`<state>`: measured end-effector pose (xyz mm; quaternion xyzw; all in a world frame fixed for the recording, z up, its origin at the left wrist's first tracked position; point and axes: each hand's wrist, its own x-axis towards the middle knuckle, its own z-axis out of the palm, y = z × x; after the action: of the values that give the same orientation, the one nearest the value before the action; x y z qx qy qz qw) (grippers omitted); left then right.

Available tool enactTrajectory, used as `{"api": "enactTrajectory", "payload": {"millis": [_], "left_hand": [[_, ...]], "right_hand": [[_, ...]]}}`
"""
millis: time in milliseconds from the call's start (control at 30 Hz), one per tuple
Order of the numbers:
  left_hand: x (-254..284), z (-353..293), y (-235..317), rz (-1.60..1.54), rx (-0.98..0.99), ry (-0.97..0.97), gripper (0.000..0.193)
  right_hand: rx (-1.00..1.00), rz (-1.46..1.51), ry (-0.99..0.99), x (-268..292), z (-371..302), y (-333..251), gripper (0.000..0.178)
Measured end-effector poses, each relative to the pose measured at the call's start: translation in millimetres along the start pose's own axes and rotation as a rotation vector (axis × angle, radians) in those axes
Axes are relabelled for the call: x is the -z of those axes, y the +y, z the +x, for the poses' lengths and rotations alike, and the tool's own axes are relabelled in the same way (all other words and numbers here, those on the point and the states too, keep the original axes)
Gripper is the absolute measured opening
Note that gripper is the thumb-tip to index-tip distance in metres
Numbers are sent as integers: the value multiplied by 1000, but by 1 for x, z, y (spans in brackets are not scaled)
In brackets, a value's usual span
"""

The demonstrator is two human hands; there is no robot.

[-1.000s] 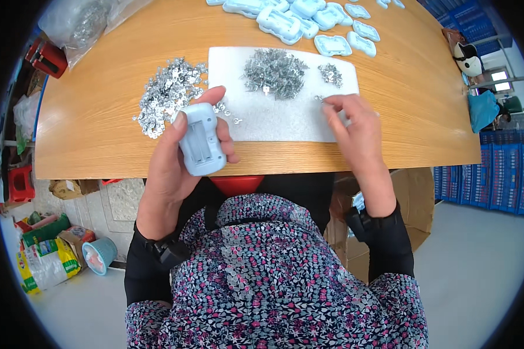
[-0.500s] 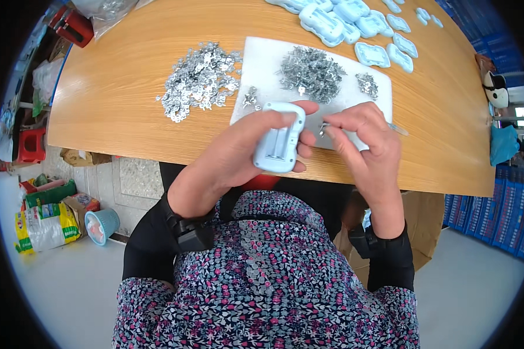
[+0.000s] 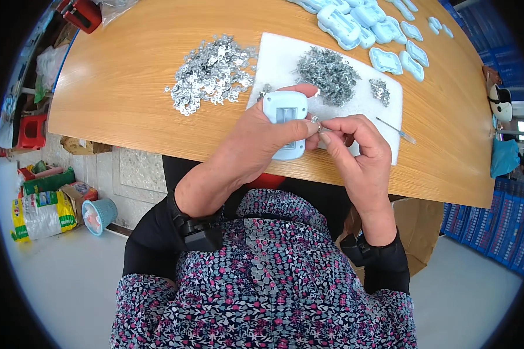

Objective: Manually assemble metal components into plastic toy housing using a small probe tool.

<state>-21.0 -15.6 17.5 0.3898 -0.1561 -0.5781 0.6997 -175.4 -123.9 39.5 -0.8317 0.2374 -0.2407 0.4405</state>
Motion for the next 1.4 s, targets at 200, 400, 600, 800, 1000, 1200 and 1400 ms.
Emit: {"api": "enactTrajectory", "payload": {"millis": [200,400,600,800,1000,1200,1400], "left_hand": [[4,-2,-2,37,45,14,53],[6,-4,0,58,80,-25,53],[9,-5,-1,26,125,-69,51],[9,-5,-5,86,115,-126,48],[3,-2,-5,-158,268,-56,51],[3,-4,-8,-146,266,-24,57],[3,-3,-9,-129,274,-47,58]], "right_hand": [[-76,140,-22,-3,0,6,15],[-132,297,-54,-4,-3,14,15],[-257,571,-174,3,-3,7,15],[-306,575,-122,-1,-5,4,12],[47,35,-14,-12,2,3,6],[283,-382,-20,-19,4,-5,13],[51,-169,27,-21,0,-2,15]]}}
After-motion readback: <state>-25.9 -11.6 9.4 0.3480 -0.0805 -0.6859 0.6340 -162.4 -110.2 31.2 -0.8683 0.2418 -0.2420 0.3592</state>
